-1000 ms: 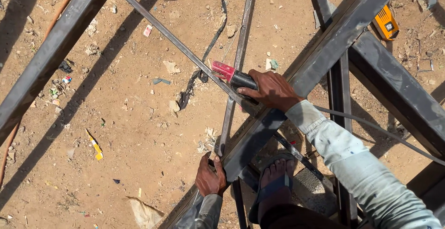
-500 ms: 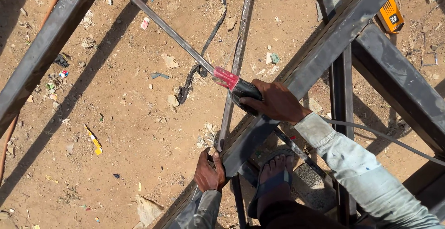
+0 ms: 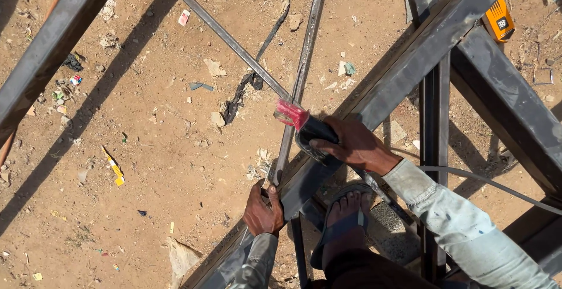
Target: Welding joints of a metal frame.
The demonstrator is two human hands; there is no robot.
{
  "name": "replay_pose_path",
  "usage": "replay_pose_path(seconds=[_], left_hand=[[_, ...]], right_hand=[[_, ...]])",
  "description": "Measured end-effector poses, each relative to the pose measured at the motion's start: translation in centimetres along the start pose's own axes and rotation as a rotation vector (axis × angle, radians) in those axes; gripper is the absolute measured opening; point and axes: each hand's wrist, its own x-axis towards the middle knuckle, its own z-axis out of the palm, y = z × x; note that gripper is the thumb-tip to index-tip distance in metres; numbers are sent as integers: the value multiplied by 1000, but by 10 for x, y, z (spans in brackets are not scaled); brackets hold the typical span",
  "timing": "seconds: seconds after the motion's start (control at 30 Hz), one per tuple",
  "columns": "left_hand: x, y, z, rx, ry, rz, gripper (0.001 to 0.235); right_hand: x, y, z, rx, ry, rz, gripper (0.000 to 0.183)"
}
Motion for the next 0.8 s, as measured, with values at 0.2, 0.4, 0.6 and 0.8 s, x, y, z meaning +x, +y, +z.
replay_pose_path(seconds=[0.2, 0.4, 0.6, 0.8], left_hand=[[1, -2, 1, 41, 31, 37, 81], [0, -4, 2, 50, 62, 80, 83], [1, 9, -7, 38, -19, 1, 77], [1, 13, -9, 7, -24, 25, 78]], right_hand=[[-11, -17, -15, 80, -76, 71, 68], [39, -5, -60, -67, 234, -66, 65], [112, 32, -101, -412, 345, -32, 73], [123, 42, -103, -352, 287, -12, 71]])
